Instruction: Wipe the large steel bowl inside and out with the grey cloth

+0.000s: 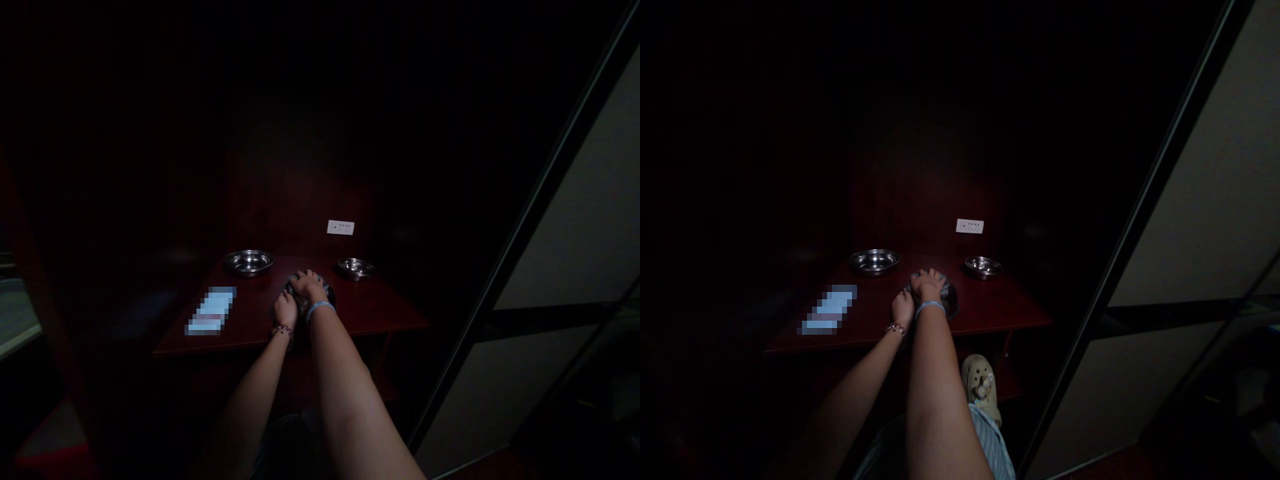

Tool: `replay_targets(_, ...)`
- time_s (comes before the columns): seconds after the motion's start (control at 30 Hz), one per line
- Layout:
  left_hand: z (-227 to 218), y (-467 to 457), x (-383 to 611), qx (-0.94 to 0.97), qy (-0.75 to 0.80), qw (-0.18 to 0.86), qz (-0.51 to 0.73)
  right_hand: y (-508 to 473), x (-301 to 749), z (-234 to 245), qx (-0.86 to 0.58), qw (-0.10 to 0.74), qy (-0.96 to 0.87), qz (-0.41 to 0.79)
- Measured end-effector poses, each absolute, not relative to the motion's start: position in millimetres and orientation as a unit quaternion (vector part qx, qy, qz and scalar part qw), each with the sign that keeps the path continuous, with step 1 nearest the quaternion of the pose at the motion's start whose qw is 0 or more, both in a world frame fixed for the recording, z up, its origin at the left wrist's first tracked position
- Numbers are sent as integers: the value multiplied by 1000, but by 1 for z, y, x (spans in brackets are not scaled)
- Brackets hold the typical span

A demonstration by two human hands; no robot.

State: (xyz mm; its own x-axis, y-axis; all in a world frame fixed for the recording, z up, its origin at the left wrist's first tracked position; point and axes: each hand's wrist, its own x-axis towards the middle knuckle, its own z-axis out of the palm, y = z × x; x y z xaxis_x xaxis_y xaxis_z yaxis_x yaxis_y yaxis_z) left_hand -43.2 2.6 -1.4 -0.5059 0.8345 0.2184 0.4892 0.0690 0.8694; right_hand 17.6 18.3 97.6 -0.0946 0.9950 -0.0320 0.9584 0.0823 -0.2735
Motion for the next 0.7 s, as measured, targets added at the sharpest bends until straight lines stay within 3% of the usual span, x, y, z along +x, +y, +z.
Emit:
replay_targets(0.17,9,-5,-44,452,713,231,483,16,10,82,-706,163,-685,77)
replay_targets(0.6,5,-5,-46,424,701,209,534,16,72,67,-758,245,-584,157)
replay_targets(0.7,2,-2,-47,425,696,211,539,24,90,54,-739,269,-609,105)
